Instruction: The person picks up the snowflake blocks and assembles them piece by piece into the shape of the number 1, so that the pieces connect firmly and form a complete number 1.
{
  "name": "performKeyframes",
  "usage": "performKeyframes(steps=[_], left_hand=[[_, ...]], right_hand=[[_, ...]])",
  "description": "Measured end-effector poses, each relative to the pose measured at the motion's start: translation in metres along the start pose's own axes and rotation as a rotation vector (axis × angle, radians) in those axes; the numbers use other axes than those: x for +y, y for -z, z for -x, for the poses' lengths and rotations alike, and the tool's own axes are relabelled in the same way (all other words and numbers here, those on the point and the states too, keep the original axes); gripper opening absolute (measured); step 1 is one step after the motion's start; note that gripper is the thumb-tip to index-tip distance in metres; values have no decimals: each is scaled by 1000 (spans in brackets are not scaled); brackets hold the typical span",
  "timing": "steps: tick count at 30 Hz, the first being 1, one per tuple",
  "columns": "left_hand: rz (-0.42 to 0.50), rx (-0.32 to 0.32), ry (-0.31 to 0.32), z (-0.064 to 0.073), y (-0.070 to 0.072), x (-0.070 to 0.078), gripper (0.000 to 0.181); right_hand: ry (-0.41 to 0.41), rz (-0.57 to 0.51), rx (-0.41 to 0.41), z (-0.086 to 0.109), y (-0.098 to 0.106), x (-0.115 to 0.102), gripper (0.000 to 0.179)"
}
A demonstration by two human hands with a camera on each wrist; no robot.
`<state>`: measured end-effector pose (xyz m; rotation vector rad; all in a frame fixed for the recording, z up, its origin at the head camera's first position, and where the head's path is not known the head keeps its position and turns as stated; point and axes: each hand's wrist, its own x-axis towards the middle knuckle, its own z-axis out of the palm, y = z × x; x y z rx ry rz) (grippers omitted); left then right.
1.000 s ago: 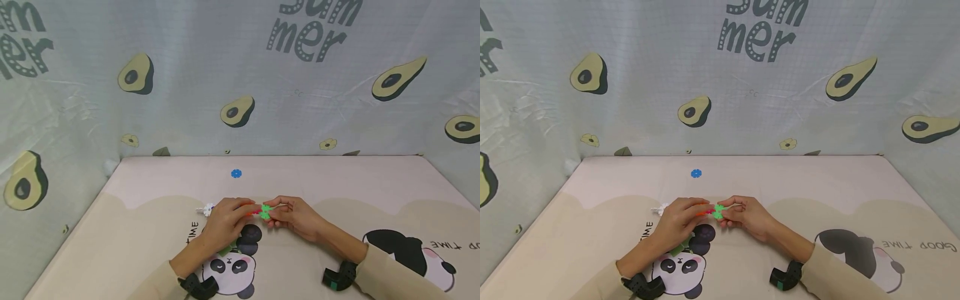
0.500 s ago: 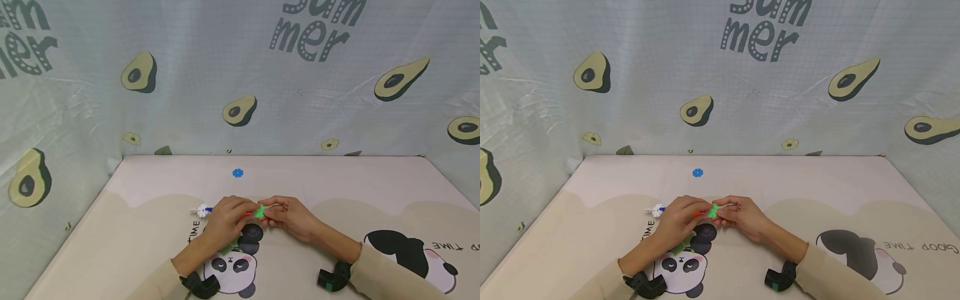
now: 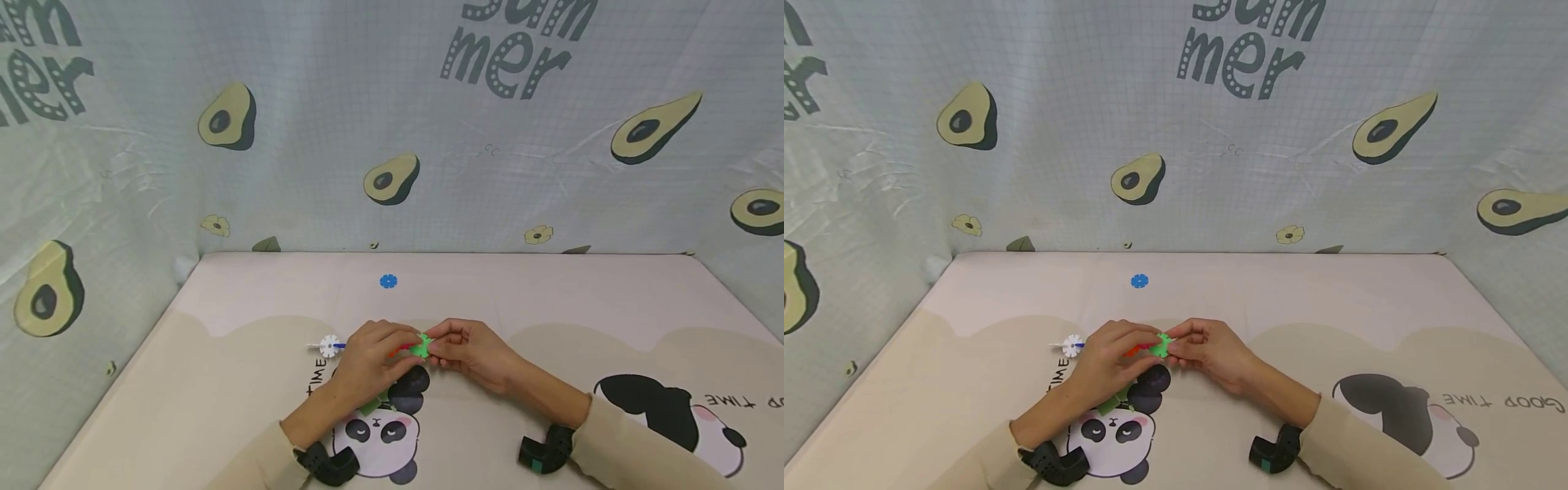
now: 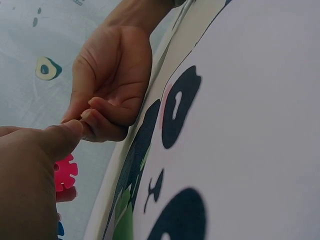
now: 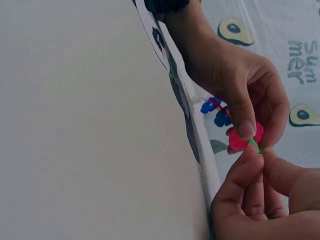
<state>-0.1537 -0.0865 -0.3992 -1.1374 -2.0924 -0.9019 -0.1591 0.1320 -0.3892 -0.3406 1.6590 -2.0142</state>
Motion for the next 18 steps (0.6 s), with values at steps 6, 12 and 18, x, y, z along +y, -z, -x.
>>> performKeyframes(steps=[6,12,18], left_hand=[[1,-7,-31,0,0,-1,27],[-10,-45,-40,0,1,-1,30],[-17,-59,-36,0,2,1,31]], right_hand=[[19,78,59,-4,4,-6,30],[59,181,137,-18,5,-21,38],[98,273,205,-36,9,-34,39]])
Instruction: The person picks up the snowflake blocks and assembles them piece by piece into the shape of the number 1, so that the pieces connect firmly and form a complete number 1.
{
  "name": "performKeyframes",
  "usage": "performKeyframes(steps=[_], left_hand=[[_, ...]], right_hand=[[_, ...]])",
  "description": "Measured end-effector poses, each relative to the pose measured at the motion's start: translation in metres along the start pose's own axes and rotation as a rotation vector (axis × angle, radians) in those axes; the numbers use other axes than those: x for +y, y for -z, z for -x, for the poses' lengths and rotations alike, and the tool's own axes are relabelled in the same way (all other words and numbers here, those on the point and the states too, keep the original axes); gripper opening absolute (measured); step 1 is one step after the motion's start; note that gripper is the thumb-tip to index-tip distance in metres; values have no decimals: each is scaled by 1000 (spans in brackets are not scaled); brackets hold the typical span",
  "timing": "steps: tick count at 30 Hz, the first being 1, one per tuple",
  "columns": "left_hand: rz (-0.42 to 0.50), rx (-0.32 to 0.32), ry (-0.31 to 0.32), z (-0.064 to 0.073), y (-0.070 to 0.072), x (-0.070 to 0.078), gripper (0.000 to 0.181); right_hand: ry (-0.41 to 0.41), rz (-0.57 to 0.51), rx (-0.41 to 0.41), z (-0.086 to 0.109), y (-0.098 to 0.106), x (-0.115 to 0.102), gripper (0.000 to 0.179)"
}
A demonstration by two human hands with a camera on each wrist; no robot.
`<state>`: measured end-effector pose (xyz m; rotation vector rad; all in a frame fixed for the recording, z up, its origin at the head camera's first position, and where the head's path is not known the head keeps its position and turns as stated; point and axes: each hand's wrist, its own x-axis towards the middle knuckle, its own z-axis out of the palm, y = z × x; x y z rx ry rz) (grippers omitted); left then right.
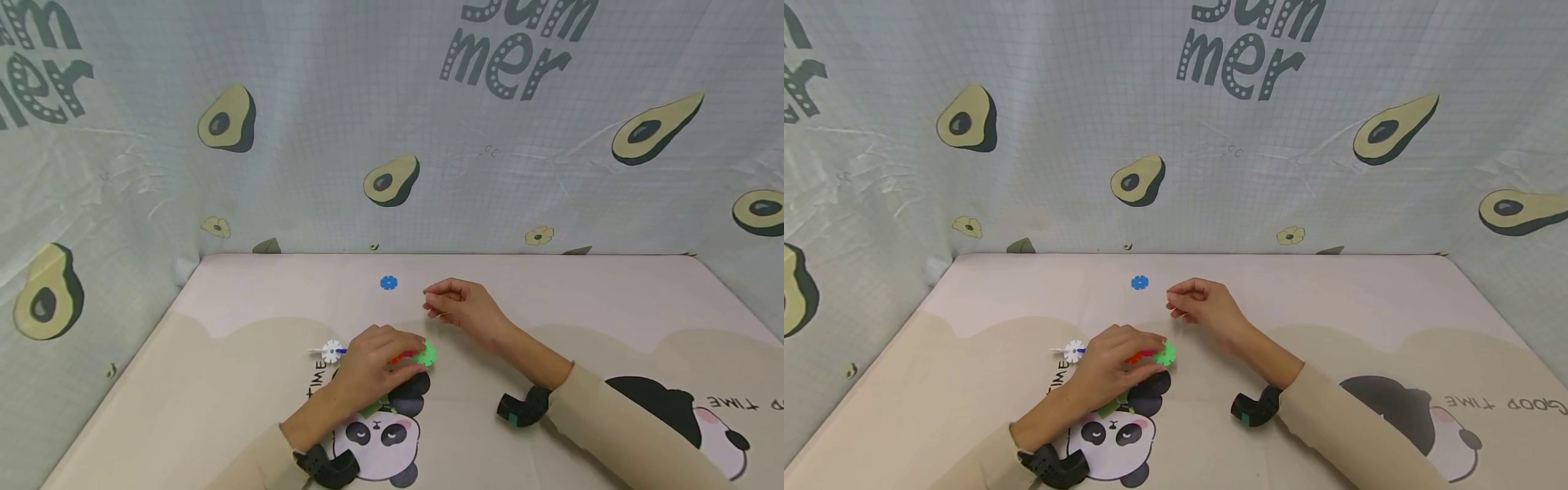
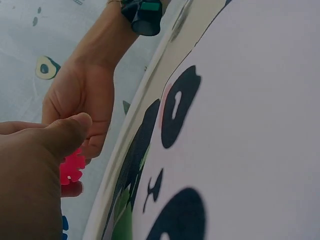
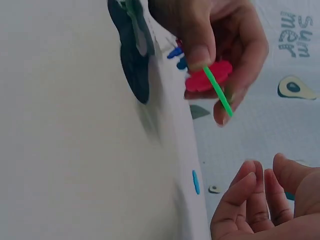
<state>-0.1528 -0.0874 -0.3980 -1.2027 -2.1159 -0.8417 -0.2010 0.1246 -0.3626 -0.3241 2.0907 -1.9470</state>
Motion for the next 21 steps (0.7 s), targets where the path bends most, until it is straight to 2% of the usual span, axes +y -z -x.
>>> performKeyframes(steps=[8,14,21], left_hand=[[-9,21,-45,0,-2,-2,29],[-13,30,-58,-1,-3,-2,29],[-9,20,-69,-1,-2,-3,27]], right_hand=[[27,57,39,-27,-2,0,38],[65,178,63,-44,-4,5,37],[108,339,47,-63,-7,12,33]])
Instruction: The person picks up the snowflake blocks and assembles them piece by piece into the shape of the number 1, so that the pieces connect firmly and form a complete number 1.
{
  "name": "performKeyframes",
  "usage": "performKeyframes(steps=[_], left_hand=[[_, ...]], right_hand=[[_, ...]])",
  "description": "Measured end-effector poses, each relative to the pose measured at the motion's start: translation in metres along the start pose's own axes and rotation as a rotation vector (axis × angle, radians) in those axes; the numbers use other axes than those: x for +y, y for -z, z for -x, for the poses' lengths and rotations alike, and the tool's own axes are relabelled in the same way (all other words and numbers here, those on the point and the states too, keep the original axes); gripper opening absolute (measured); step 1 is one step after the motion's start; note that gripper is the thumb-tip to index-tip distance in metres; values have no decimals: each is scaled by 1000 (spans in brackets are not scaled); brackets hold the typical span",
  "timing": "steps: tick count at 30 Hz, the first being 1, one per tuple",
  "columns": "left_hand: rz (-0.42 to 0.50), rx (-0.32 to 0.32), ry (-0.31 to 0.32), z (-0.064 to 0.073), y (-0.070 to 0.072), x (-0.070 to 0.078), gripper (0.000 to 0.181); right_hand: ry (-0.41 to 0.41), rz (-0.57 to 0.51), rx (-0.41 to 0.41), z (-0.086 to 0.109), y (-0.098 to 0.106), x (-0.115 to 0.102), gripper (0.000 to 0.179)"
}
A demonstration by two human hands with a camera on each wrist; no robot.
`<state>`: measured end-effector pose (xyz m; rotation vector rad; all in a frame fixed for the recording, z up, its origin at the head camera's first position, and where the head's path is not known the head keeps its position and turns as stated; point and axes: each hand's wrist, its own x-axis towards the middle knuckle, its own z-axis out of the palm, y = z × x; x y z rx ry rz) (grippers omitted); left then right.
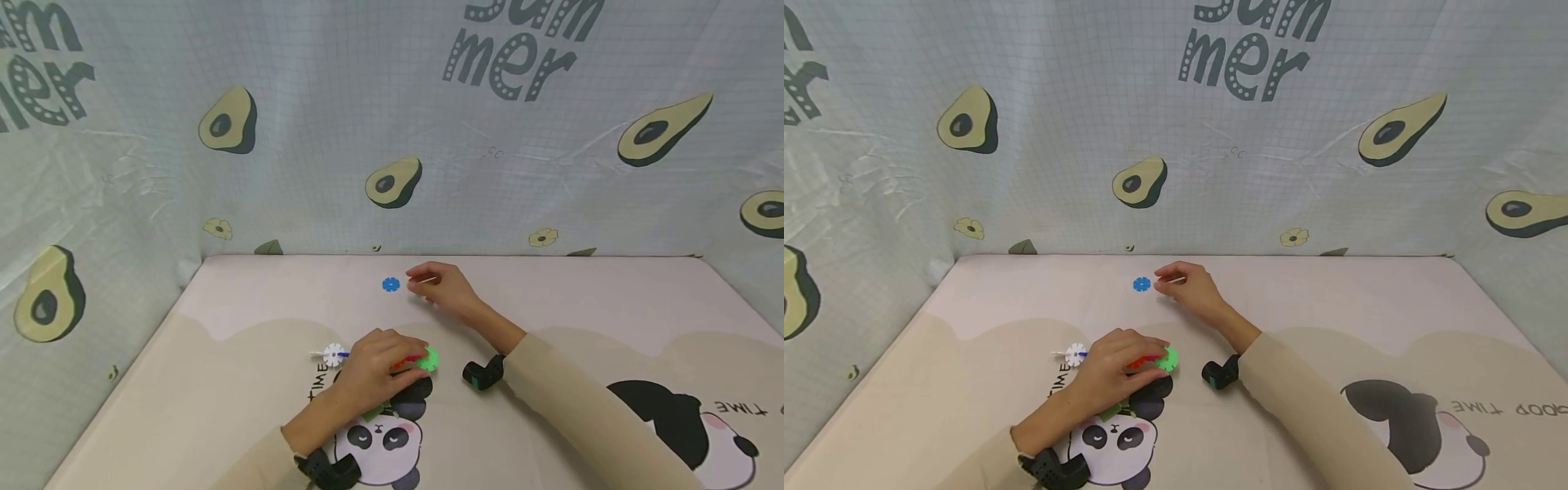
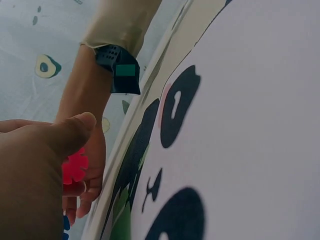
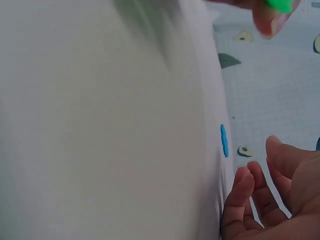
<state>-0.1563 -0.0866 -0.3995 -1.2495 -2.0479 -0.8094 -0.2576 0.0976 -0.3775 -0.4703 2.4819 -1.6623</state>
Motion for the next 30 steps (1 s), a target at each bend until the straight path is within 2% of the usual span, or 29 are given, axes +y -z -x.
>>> performKeyframes(steps=[8,20,26,30], left_hand=[[2,-7,-9,2,-1,-1,27],[14,-22,4,0,1,1,27],[22,-12,6,-1,1,1,27],[22,-12,8,0,0,2,27]], right_hand=[[26,141,-39,-14,-11,1,28],[64,317,-89,-22,-17,2,36],[92,358,-140,-24,-17,1,35],[90,367,-141,-24,-17,2,34]])
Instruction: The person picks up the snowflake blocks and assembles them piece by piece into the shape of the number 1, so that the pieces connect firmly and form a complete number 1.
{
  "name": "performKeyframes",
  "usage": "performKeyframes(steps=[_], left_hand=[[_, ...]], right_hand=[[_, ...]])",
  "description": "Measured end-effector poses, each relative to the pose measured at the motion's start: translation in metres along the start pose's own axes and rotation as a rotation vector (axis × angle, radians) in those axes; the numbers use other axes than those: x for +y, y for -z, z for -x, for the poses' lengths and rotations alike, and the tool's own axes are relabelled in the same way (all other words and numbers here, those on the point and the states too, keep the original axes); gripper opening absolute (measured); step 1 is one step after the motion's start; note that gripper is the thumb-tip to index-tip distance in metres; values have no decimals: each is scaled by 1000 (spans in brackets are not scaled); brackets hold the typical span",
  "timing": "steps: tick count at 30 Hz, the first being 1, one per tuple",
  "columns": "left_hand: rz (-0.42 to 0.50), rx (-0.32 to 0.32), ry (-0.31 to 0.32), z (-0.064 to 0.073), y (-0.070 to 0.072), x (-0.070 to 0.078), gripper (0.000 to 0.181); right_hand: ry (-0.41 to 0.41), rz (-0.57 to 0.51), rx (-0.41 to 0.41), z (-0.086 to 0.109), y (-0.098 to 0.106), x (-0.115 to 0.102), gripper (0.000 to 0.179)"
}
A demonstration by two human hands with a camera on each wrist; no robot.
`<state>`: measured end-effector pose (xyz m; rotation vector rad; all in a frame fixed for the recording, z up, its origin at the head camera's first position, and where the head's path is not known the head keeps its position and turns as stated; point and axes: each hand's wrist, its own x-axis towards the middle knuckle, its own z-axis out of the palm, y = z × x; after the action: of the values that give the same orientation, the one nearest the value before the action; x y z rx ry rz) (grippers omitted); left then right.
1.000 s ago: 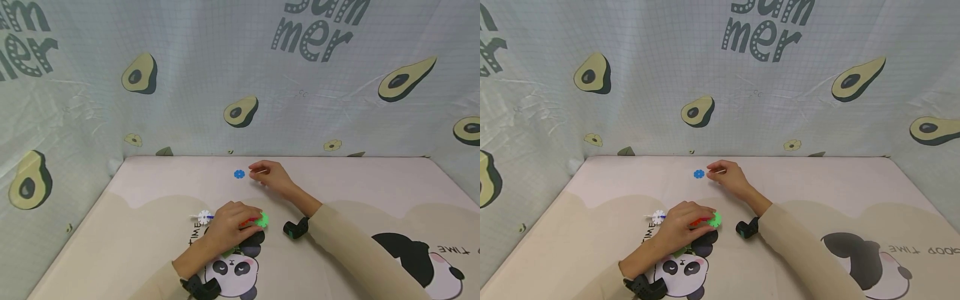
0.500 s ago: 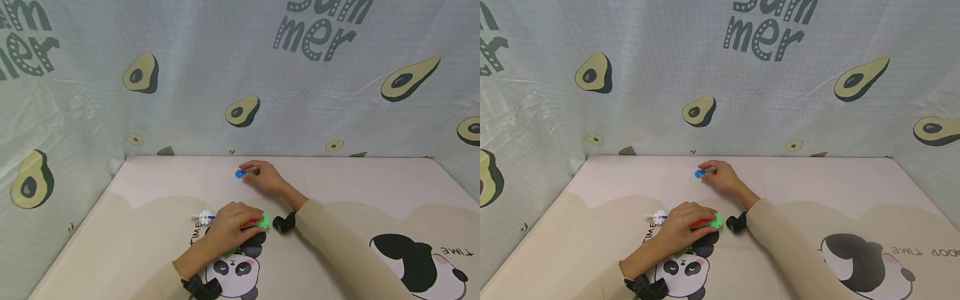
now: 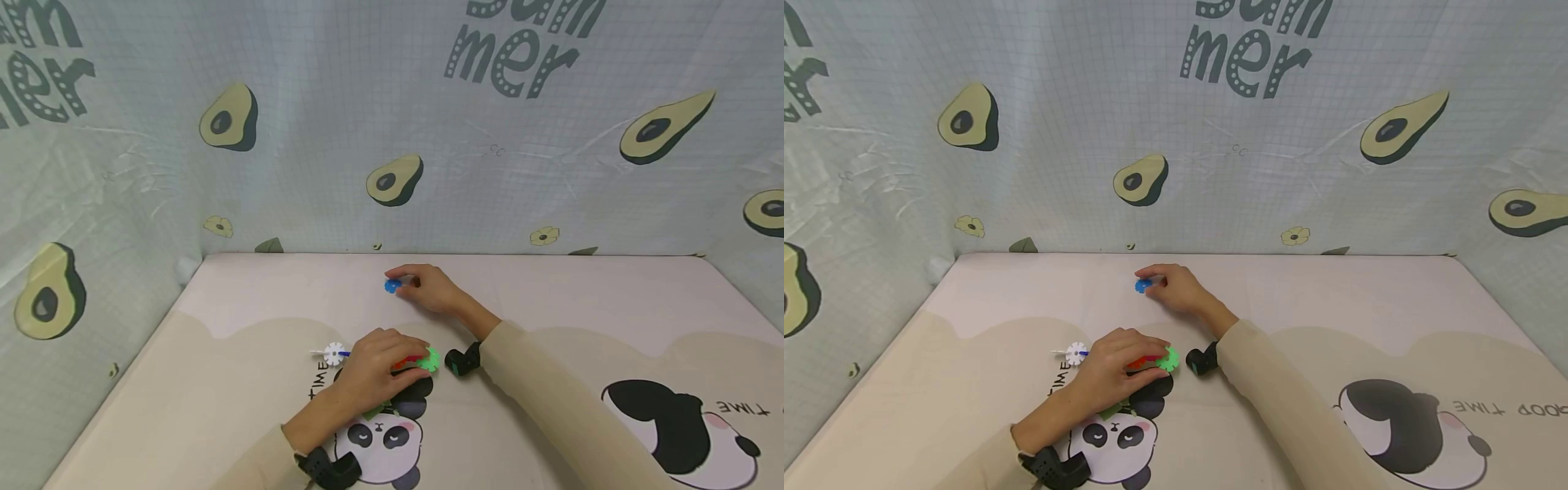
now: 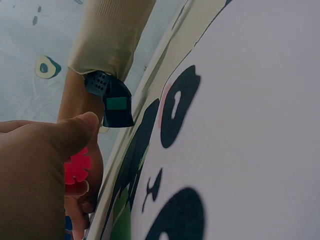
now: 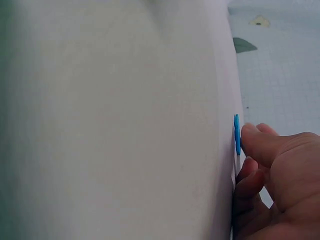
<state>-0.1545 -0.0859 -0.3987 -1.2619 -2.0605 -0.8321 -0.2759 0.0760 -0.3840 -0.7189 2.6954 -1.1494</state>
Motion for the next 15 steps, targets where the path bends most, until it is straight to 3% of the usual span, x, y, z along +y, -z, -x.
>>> performKeyframes(steps=[15], left_hand=[[-14,-10,5,2,0,-1,26]], right_hand=[[-1,51,69,2,0,-4,32]])
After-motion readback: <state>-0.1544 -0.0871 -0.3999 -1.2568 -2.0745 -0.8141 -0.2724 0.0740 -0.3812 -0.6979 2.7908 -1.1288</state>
